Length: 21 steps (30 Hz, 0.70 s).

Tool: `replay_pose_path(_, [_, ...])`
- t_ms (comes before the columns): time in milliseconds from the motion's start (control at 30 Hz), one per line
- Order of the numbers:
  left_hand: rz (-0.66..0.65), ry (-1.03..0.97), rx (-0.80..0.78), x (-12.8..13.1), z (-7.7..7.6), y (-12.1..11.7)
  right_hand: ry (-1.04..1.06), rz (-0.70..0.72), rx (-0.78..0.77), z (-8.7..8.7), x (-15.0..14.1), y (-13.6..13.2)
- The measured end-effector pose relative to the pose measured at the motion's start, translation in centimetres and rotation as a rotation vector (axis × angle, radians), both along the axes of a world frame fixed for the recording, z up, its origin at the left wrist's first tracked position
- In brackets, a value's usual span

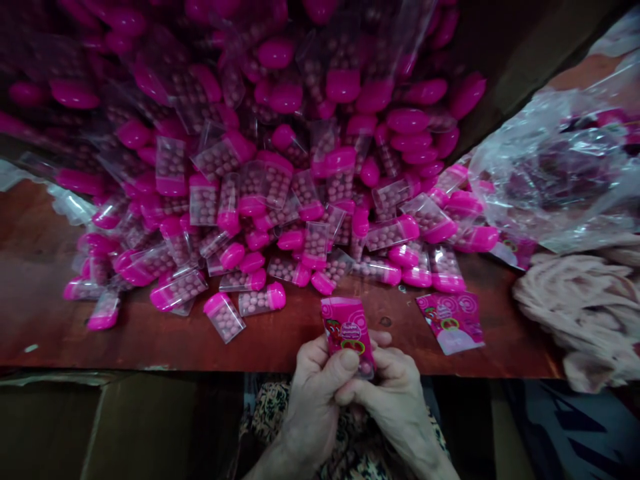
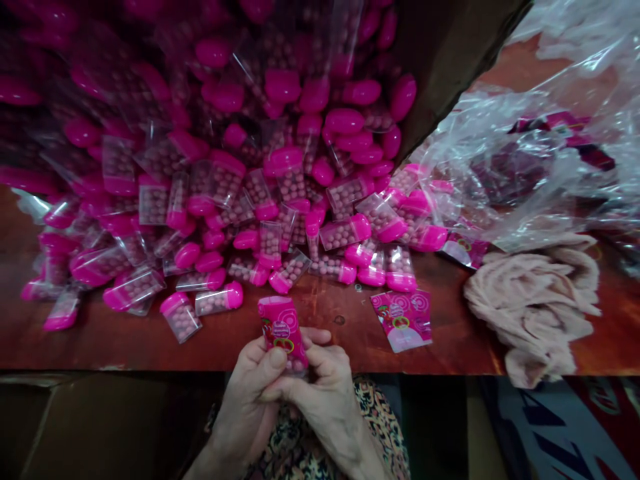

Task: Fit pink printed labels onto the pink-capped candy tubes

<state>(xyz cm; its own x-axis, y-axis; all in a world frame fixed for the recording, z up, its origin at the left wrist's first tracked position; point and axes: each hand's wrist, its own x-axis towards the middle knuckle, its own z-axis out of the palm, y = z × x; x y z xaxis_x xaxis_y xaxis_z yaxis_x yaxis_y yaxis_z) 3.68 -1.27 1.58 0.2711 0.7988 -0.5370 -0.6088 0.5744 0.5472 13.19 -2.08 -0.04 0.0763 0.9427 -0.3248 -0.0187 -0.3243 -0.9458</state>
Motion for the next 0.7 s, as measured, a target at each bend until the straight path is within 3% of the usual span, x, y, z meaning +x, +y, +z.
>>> replay_pose_path(200, [-0.039, -0.024, 0.056, 0.02, 0.01, -0.53, -0.147, -0.042, 0.195, -0.08, 0.36, 0.09])
replay_pose_path(700, [-0.161, 0.040, 0.009, -0.03, -0.22, -0.77, 0.021, -0.041, 0.143, -0.70, 0.37, -0.17])
